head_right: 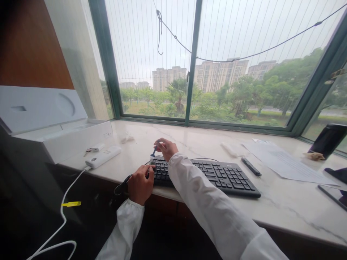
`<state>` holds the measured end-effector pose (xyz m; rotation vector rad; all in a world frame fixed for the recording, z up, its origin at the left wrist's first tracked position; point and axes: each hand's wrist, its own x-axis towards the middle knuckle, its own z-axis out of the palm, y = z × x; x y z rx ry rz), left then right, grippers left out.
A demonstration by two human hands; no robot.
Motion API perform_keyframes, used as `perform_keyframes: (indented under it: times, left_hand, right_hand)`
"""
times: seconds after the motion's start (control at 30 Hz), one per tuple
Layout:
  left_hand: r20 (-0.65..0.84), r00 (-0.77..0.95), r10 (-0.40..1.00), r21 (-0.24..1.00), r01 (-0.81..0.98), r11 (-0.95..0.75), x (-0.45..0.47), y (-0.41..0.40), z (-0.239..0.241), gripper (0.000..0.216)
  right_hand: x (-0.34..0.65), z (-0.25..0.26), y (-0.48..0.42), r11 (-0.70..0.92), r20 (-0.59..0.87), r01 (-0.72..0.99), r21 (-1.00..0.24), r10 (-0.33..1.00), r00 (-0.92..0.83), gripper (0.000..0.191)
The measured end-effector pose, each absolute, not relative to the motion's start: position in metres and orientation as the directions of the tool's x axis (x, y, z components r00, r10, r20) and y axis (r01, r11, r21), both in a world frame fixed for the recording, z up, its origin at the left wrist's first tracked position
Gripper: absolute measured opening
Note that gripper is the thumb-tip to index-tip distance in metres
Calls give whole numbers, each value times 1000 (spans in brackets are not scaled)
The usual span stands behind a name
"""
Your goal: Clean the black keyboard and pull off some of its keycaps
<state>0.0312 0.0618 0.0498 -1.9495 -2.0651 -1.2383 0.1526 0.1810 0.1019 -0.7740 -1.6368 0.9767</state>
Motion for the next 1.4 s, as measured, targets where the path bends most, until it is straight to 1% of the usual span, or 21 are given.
perform_keyframes:
  times: [0.2,0.37,0.5,0.77,1.0,1.2,1.4]
  left_hand:
    - [548,-197,813,501,855,-131,31,61,50,26]
    - [556,-200,807,491,862,-124,32,61,50,27]
    - [559,-199,805,496,858,-132,31,61,50,27]
    - [559,-202,804,503,854,-135,31,61,49,26]
    - [559,-205,803,508,850,-137,31,62,49,27]
    - [563,-203,801,503,854,-137,31,62,48,28]
    - [568,-203,798,502,854,-140,31,61,48,28]
  right_hand:
    - [154,98,179,484,434,134,-865,855,-284,40]
    - [166,95,176,507,441,185,-842,844,-307,36]
    - [173,96,173,495,421,232,-837,854,-305,34]
    - [188,99,173,530,441,285,-798,837,-324,34]
    - [209,102,170,528,433,321,-786,841,-325,36]
    - [227,101,168,511,419,314,-800,851,-316,44]
    - [240,102,164,522,421,332,-786,844,-332,43]
